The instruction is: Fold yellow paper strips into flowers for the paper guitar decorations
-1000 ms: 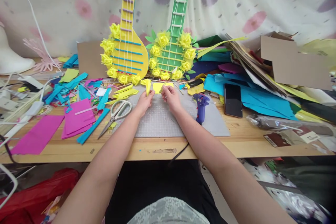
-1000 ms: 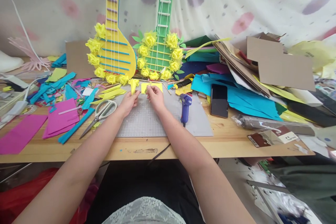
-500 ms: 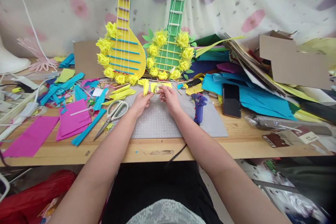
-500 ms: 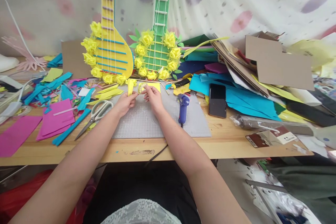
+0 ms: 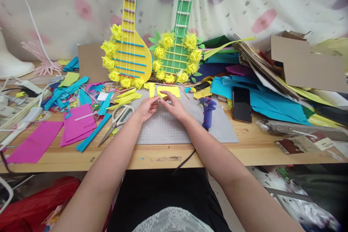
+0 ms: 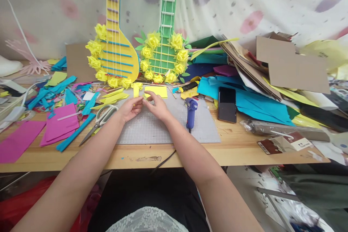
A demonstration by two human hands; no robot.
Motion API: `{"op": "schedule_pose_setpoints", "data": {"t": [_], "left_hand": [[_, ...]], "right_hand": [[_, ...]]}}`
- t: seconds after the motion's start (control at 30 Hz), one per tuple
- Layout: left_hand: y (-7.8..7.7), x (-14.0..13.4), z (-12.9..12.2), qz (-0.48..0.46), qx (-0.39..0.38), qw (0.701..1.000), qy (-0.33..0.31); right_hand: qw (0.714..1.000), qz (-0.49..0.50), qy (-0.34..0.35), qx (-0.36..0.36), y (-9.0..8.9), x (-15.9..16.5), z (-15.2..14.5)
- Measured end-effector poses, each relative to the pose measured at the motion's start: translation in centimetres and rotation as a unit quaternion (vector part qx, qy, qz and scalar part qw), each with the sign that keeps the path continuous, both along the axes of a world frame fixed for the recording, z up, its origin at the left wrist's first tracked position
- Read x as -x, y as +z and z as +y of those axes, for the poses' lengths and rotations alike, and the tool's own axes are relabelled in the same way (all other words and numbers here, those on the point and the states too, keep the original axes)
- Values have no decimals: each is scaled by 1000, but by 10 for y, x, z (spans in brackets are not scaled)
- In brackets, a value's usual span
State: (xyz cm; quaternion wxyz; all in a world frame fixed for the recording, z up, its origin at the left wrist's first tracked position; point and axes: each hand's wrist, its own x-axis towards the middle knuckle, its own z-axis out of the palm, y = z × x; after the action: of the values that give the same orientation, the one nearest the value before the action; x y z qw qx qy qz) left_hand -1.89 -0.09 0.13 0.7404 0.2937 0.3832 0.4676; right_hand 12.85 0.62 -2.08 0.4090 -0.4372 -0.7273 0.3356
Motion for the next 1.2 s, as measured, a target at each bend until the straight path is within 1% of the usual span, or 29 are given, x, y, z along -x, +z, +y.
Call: {"op": "schedule_pose_setpoints", "data": {"t": [0.07, 0.17, 0.27, 0.37, 0.43, 0.57, 0.7, 0.83, 0.93, 0.97, 1.0, 1.07, 1.13, 1.2], "left_hand": [[0, 1, 0, 0, 0, 1000, -6], [0, 1, 0, 4, 16, 1000, -18], [1, 1, -1, -15, 42, 998, -37], [4, 1, -1, -42, 67, 995, -60], [5, 2, -1, -52, 80, 993, -67], [6, 3, -1, -64, 89, 992, -67], [6, 4, -2, -68, 87, 991, -72], [5, 6, -2, -96, 92, 985, -110], [4, 7, -1, -124, 80, 982, -119], [4, 7, -1, -125, 76, 983, -113], [3, 6, -1, -122, 75, 984, -106], [2, 4, -1, -107, 74, 987, -95], [0, 2, -1, -83, 68, 990, -93], [-2, 0, -1, -62, 55, 992, -91]], "right_hand": [[1000, -19, 5, -13, 2, -2, 0], [994, -80, -18, -71, 7, -4, -2], [972, -173, -66, -145, 13, -6, -3], [947, -233, -111, -192, 18, -10, -1], [940, -247, -109, -208, 19, -14, 1], [935, -258, -73, -234, 18, -18, 2], [932, -262, -71, -239, 18, -17, 2], [939, -250, -102, -215, 18, -18, 3], [959, -199, -146, -136, 15, -21, 7], [970, -167, -144, -101, 13, -22, 9], [982, -128, -123, -67, 12, -22, 11], [998, -38, -41, -11, 10, -23, 14], [998, 34, 36, 25, 9, -24, 16], [994, 70, 67, 46, 9, -23, 15]]}}
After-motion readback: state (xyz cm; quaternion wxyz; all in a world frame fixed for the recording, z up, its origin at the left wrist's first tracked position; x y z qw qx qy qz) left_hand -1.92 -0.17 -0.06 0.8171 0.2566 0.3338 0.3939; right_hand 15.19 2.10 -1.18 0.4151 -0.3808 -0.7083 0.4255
